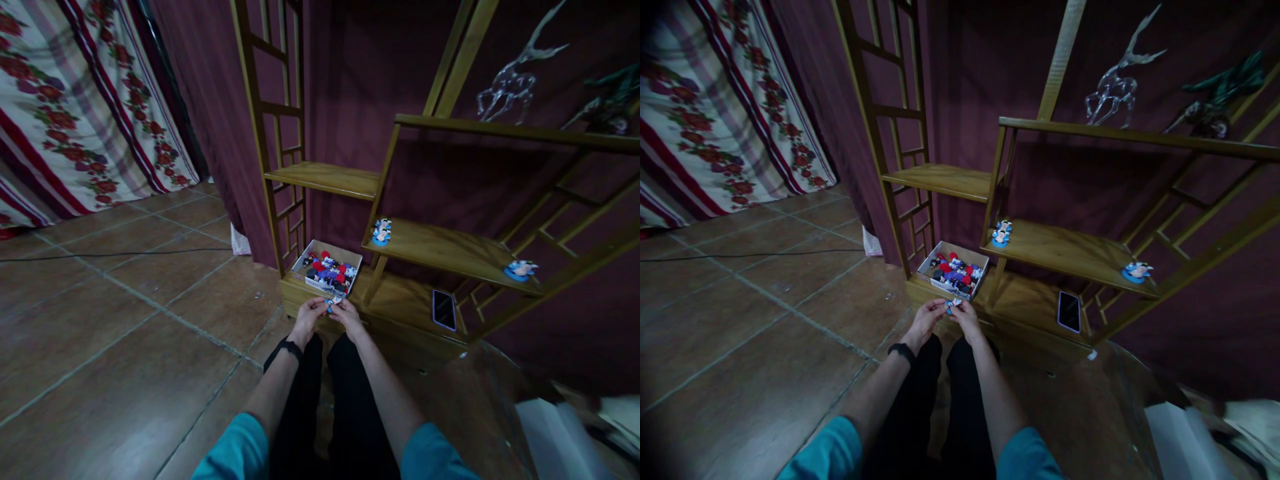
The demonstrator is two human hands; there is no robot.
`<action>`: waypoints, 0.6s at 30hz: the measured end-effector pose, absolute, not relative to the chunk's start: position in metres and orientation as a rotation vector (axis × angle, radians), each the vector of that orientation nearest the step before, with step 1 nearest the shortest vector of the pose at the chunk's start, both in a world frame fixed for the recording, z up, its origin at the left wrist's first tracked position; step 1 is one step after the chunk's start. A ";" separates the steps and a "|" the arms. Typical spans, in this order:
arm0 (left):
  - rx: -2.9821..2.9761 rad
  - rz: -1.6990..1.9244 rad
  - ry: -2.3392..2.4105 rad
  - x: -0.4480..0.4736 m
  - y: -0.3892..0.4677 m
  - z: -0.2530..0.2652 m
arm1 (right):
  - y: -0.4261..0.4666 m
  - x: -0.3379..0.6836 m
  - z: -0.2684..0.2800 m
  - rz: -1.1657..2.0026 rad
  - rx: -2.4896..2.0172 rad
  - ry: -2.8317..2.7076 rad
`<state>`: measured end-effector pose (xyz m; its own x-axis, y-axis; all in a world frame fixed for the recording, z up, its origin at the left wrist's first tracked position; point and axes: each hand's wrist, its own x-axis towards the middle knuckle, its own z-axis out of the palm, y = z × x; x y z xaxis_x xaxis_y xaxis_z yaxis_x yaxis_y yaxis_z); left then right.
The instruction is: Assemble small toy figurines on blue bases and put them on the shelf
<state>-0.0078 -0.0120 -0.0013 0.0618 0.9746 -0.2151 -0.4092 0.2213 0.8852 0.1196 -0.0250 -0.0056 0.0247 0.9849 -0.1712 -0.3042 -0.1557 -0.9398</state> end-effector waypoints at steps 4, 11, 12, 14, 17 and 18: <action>0.759 1.192 0.961 -0.009 -0.013 -0.003 | -0.024 0.118 -0.010 1.356 -1.138 -0.867; 0.697 1.203 0.934 -0.009 -0.013 -0.004 | -0.024 0.117 -0.011 1.350 -1.131 -0.885; 0.688 1.207 0.931 -0.009 -0.013 -0.005 | -0.023 0.118 -0.011 1.362 -1.132 -0.883; 0.675 1.213 0.929 -0.010 -0.013 -0.005 | -0.023 0.119 -0.011 1.375 -1.136 -0.884; 0.663 1.224 0.930 -0.010 -0.012 -0.006 | -0.023 0.119 -0.012 1.378 -1.145 -0.898; 0.659 1.227 0.932 -0.010 -0.012 -0.006 | -0.023 0.119 -0.013 1.375 -1.149 -0.901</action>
<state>-0.0098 -0.0125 -0.0064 0.0656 0.9699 -0.2346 -0.4864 0.2364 0.8411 0.1193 -0.0226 -0.0131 0.0453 0.9876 -0.1503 -0.2561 -0.1340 -0.9573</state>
